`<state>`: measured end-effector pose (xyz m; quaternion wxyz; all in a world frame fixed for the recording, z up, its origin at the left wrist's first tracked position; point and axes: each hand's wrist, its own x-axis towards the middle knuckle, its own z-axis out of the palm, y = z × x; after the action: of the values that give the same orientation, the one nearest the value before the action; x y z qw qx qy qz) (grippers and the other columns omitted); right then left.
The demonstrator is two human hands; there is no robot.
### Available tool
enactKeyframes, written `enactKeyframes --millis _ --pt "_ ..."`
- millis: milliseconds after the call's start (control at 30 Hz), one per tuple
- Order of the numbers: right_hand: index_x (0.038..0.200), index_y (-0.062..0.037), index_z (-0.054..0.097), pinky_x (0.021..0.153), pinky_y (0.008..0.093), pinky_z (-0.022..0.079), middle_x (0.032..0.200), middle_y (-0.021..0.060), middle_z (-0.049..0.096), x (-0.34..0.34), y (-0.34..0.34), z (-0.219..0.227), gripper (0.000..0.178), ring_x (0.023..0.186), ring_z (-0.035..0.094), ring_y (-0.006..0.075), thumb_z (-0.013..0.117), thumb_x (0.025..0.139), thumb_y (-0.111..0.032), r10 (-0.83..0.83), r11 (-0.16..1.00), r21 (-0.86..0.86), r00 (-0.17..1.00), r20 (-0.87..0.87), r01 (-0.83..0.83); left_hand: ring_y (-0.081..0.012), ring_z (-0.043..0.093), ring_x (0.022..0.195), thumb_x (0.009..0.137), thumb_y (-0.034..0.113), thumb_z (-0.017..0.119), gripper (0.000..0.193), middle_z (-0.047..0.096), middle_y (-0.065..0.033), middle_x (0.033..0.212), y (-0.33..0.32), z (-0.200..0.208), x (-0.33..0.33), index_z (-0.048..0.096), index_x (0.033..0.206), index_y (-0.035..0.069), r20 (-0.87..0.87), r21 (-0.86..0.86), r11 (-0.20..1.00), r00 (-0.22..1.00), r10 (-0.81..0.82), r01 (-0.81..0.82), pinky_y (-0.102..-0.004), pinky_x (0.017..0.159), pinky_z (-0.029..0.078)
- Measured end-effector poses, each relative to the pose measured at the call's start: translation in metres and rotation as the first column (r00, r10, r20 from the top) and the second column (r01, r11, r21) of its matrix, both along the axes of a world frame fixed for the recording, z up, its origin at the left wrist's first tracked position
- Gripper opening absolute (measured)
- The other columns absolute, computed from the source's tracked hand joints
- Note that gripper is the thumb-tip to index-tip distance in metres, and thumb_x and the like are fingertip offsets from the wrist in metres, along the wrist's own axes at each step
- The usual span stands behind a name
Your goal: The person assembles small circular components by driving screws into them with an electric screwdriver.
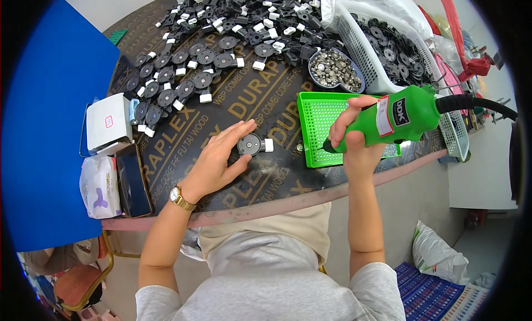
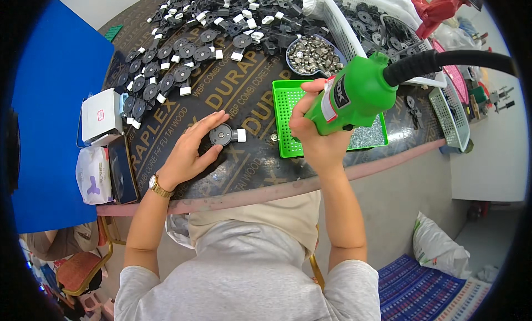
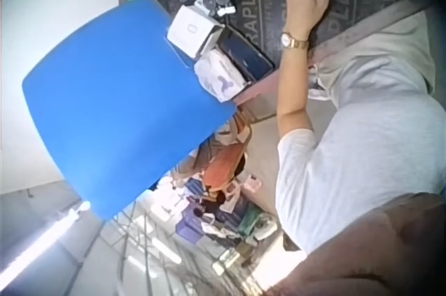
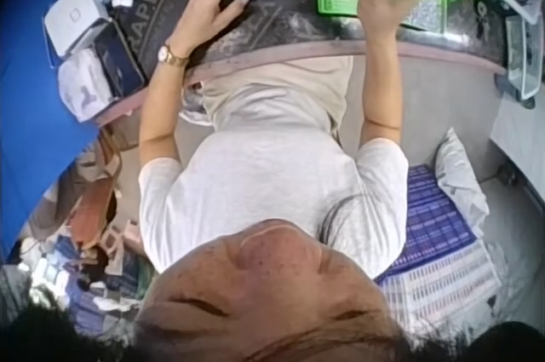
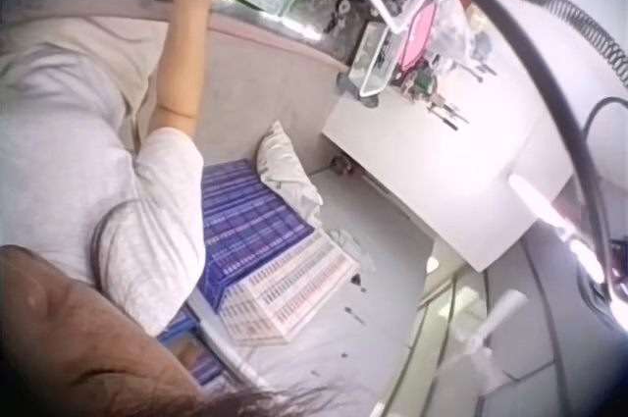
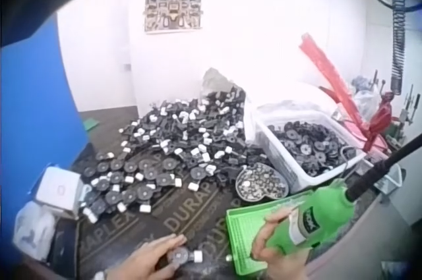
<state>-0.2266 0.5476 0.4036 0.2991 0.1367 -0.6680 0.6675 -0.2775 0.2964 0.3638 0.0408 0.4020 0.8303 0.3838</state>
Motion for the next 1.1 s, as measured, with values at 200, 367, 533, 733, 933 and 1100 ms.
enactKeyframes --millis 200,367,533,733,933,1100 --pt "0.111 -0.0010 0.045 0.044 0.0228 0.039 0.062 0.0046 0.052 -0.001 -0.007 0.001 0.056 0.049 0.048 0.0112 0.067 0.082 -0.044 -0.074 0.997 0.031 0.996 0.044 0.073 -0.0235 0.051 0.118 0.078 0.006 0.066 0.065 0.053 -0.0067 0.131 -0.002 0.002 0.000 0.037 0.137 0.007 0.058 0.037 0.999 0.998 0.007 -0.009 -0.0333 0.097 0.036" --pt "0.110 -0.0009 0.045 0.044 0.0228 0.038 0.062 0.0046 0.052 -0.004 -0.013 0.009 0.059 0.049 0.047 0.0107 0.066 0.081 -0.048 -0.093 0.993 0.075 0.995 0.026 0.091 -0.0237 0.053 0.114 0.076 0.011 0.071 0.070 0.057 -0.0045 0.127 0.003 -0.006 -0.001 0.038 0.137 0.008 0.044 0.056 0.998 0.999 0.003 -0.005 -0.0329 0.096 0.036" --pt "0.113 -0.0018 0.043 0.043 0.0242 0.036 0.063 0.0046 0.048 -0.010 -0.033 0.040 0.065 0.047 0.044 0.0121 0.062 0.081 -0.055 0.023 0.997 -0.075 0.998 -0.060 -0.027 -0.0247 0.053 0.116 0.073 0.011 0.073 0.078 0.058 -0.0071 0.125 0.001 -0.006 -0.002 0.032 0.140 0.007 0.121 0.135 0.991 0.993 -0.004 -0.012 -0.0336 0.096 0.036" --pt "0.112 -0.0017 0.042 0.046 0.0254 0.041 0.063 0.0062 0.051 -0.041 -0.085 0.024 0.063 0.050 0.048 0.0126 0.063 0.081 -0.052 0.231 0.961 -0.137 0.970 -0.072 -0.239 -0.0211 0.051 0.116 0.079 0.018 0.070 0.087 0.058 -0.0081 0.124 0.001 -0.016 -0.004 0.015 0.147 0.012 0.103 0.167 0.986 0.994 -0.030 0.012 -0.0355 0.096 0.031" --pt "0.111 -0.0007 0.043 0.047 0.0242 0.043 0.063 0.0060 0.052 -0.048 -0.095 0.014 0.065 0.050 0.048 0.0111 0.065 0.078 -0.052 0.257 0.963 -0.069 0.966 -0.044 -0.259 -0.0217 0.052 0.115 0.078 0.018 0.071 0.092 0.061 -0.0100 0.119 -0.002 -0.023 -0.005 0.011 0.148 0.012 0.138 0.194 0.981 0.990 -0.042 0.015 -0.0365 0.097 0.031" --pt "0.112 -0.0011 0.043 0.046 0.0239 0.042 0.064 0.0062 0.053 -0.048 -0.098 0.014 0.065 0.050 0.049 0.0111 0.068 0.076 -0.050 0.260 0.963 -0.075 0.966 -0.010 -0.260 -0.0216 0.052 0.114 0.078 0.018 0.071 0.092 0.061 -0.0099 0.118 -0.004 -0.014 -0.001 0.011 0.148 0.012 0.138 0.136 0.991 0.990 -0.002 -0.017 -0.0367 0.096 0.031"
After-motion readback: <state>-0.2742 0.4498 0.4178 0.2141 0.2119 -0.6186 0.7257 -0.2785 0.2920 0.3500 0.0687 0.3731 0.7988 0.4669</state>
